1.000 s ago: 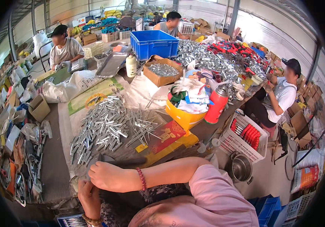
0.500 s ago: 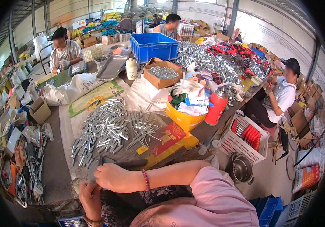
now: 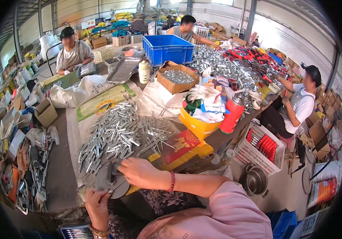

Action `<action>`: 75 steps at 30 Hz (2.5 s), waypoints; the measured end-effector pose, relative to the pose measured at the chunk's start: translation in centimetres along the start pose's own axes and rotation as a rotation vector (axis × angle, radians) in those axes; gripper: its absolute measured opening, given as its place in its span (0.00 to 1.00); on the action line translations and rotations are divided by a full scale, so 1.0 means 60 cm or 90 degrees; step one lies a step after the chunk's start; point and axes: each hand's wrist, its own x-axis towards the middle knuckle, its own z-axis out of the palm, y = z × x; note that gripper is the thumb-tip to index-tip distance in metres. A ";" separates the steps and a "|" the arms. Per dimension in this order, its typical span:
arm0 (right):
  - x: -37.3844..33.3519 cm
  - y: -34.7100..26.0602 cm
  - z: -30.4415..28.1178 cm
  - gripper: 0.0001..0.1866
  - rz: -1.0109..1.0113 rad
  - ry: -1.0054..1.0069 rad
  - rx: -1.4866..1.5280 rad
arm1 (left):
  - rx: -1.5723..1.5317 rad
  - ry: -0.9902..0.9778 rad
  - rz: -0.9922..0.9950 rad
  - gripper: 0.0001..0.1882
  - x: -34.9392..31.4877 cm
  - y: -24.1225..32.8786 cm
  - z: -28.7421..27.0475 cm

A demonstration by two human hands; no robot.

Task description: The person is assembling or inspecting small metal parts at a workbench using a hammer and a circular metal plate.

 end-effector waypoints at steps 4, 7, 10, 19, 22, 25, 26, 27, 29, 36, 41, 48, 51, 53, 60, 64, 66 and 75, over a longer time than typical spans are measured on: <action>0.001 -0.008 -0.004 0.14 0.020 0.095 0.148 | 0.017 0.013 0.002 0.10 -0.004 -0.004 -0.003; -0.010 -0.040 -0.061 0.16 0.093 0.045 0.221 | 0.038 0.015 0.040 0.11 0.002 -0.008 0.001; -0.032 -0.048 -0.062 0.16 0.072 -0.029 0.212 | 0.008 -0.011 -0.029 0.10 -0.010 0.000 -0.008; -0.031 -0.049 -0.079 0.17 0.025 0.023 0.106 | 0.046 0.000 0.059 0.07 0.012 -0.021 0.004; -0.026 -0.058 -0.083 0.21 0.008 -0.025 0.115 | 0.035 0.018 0.040 0.08 0.009 -0.020 0.002; -0.020 -0.066 -0.077 0.24 -0.007 -0.010 0.134 | 0.002 0.023 0.020 0.10 -0.001 -0.018 -0.001; -0.019 -0.071 -0.077 0.24 -0.008 -0.012 0.139 | 0.006 0.023 0.016 0.10 -0.003 -0.016 -0.002; -0.019 -0.076 -0.077 0.24 -0.025 0.043 0.162 | 0.013 0.027 0.017 0.10 -0.004 -0.016 -0.002; -0.026 -0.081 -0.071 0.24 -0.039 0.098 0.185 | 0.020 0.028 0.019 0.09 -0.006 -0.014 -0.004; -0.018 -0.064 -0.062 0.22 0.037 -0.026 0.150 | 0.024 -0.003 0.014 0.09 -0.002 -0.011 -0.005; 0.000 -0.034 -0.060 0.17 0.032 -0.020 0.104 | 0.073 0.010 0.064 0.08 0.002 -0.033 0.008; -0.018 -0.055 -0.025 0.10 -0.029 -0.004 0.031 | 0.016 0.015 -0.009 0.10 -0.013 -0.006 -0.005; -0.038 -0.067 -0.030 0.12 -0.020 -0.034 0.043 | -0.012 0.013 -0.011 0.11 -0.009 -0.012 0.001; -0.048 -0.068 -0.032 0.12 0.006 -0.055 0.044 | -0.030 0.014 -0.018 0.11 -0.008 -0.010 0.002; -0.055 -0.078 -0.024 0.10 0.093 -0.112 0.216 | -0.005 0.013 0.006 0.14 -0.010 -0.002 -0.003; -0.056 -0.091 -0.027 0.10 0.149 -0.212 0.327 | 0.057 0.105 0.047 0.19 -0.028 -0.005 0.013; -0.056 -0.097 -0.023 0.11 0.174 -0.237 0.369 | 0.025 0.119 -0.007 0.21 -0.063 -0.024 0.028; -0.061 -0.120 -0.024 0.13 0.316 -0.288 0.621 | -0.342 0.105 -0.368 0.30 -0.083 0.016 0.048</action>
